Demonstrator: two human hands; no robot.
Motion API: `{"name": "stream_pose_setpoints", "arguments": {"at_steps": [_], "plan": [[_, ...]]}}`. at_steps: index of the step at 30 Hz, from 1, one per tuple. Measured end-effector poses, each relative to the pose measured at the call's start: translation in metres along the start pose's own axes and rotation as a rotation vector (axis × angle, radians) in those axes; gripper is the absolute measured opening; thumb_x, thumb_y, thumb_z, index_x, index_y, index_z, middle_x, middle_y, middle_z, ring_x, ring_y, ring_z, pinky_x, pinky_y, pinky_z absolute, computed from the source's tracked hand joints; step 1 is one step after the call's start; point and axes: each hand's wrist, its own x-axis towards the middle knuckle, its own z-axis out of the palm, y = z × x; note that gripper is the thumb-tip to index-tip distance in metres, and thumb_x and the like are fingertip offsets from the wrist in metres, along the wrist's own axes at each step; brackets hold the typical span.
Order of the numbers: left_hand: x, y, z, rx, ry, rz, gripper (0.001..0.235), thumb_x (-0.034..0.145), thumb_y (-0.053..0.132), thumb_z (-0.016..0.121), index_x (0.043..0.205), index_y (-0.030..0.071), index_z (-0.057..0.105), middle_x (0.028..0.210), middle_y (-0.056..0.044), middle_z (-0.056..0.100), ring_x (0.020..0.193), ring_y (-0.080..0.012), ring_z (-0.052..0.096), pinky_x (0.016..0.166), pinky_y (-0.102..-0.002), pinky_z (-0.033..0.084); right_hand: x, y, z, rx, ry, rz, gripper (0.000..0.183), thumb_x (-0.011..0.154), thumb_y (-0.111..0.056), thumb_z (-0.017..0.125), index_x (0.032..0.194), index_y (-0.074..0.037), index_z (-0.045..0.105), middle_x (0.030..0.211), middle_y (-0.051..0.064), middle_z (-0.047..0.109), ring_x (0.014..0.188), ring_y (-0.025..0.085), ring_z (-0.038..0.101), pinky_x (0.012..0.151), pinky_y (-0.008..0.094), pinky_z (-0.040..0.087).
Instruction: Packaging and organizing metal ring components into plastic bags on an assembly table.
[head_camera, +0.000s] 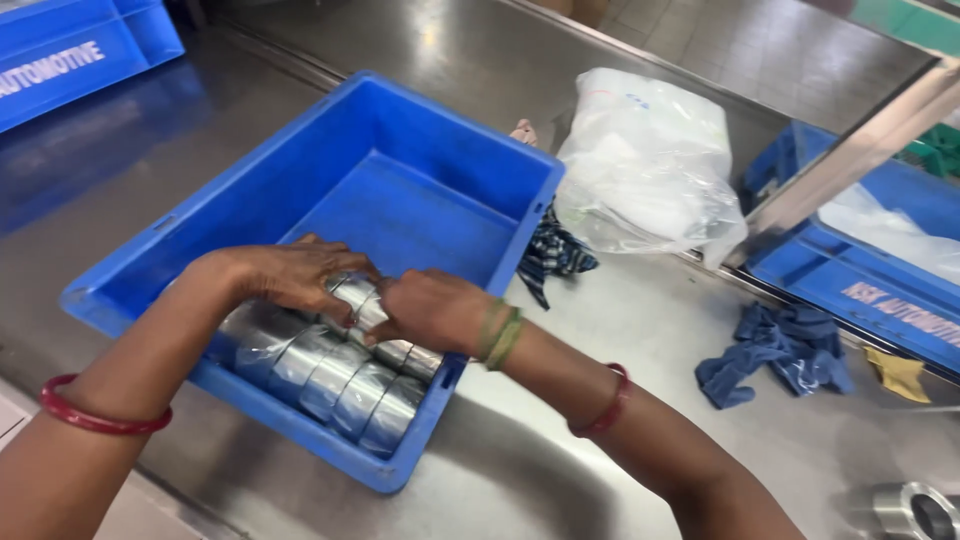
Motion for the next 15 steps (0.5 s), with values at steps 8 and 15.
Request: {"name": "stream_pose_setpoints", "arguments": {"at_steps": [8, 15], "plan": [[-0.018, 0.035, 0.016, 0.012, 0.23, -0.225, 0.068, 0.086, 0.07, 0.043, 0.147, 0.04, 0.049, 0.16, 0.0, 0.04, 0.153, -0.0269, 0.023, 0.117, -0.064, 0.014, -0.118, 0.188, 0.015, 0.421, 0.965, 0.271, 0.013, 0.088, 0.007, 0.063, 0.089, -0.002, 0.072, 0.091, 0.01, 0.073, 0.084, 0.022, 0.077, 0.071, 0.034, 0.063], [-0.027, 0.098, 0.03, 0.169, 0.836, 0.052, 0.045, 0.093, 0.046, 0.056, 0.125, 0.016, 0.066, 0.133, -0.009, 0.06, 0.136, -0.0295, 0.043, 0.107, -0.058, 0.025, -0.118, 0.394, 0.038, -0.286, 0.574, 0.573, 0.028, 0.087, -0.008, 0.065, 0.113, 0.0, 0.071, 0.113, 0.027, 0.068, 0.104, 0.041, 0.067, 0.097, 0.045, 0.053]]}}
